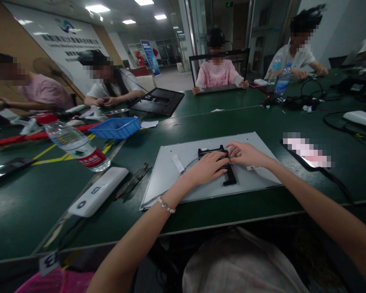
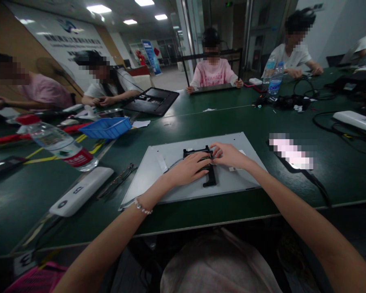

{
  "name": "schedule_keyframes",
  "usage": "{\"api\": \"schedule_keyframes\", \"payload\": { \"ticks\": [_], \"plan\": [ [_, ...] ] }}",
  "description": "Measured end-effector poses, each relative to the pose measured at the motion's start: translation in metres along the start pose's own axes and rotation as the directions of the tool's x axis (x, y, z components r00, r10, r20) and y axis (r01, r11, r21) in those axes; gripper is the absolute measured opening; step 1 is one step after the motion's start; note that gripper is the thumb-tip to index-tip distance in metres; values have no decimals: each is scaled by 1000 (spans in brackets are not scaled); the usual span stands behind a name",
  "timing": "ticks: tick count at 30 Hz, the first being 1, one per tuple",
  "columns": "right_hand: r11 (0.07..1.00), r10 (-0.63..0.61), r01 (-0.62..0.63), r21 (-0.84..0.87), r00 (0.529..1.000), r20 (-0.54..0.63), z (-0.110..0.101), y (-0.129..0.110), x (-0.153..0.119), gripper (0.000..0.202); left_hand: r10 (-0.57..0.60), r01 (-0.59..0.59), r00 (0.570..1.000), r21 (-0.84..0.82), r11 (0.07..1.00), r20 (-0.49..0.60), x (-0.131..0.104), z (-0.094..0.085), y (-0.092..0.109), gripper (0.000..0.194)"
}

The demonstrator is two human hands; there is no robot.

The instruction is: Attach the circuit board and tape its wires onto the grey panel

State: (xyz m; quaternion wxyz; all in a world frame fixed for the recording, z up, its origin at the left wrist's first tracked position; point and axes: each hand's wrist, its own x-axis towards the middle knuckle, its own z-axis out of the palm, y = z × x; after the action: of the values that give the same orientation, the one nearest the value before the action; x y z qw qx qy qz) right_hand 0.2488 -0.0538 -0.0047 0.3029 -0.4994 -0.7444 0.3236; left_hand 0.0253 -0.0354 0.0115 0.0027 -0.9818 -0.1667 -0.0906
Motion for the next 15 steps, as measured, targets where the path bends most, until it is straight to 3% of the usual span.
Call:
{"api": "schedule_keyframes", "payload": {
  "ticks": [5,15],
  "plan": [
    [1000,18,-18,10,999,50,0,5,0,41,-1,0,1000,7,1000,13,0,-1,0,33],
    [999,33,-33,-1,997,65,1,10,2,39,23,-23,1000,25,999,4,0,-3,1,34]
  ]
}}
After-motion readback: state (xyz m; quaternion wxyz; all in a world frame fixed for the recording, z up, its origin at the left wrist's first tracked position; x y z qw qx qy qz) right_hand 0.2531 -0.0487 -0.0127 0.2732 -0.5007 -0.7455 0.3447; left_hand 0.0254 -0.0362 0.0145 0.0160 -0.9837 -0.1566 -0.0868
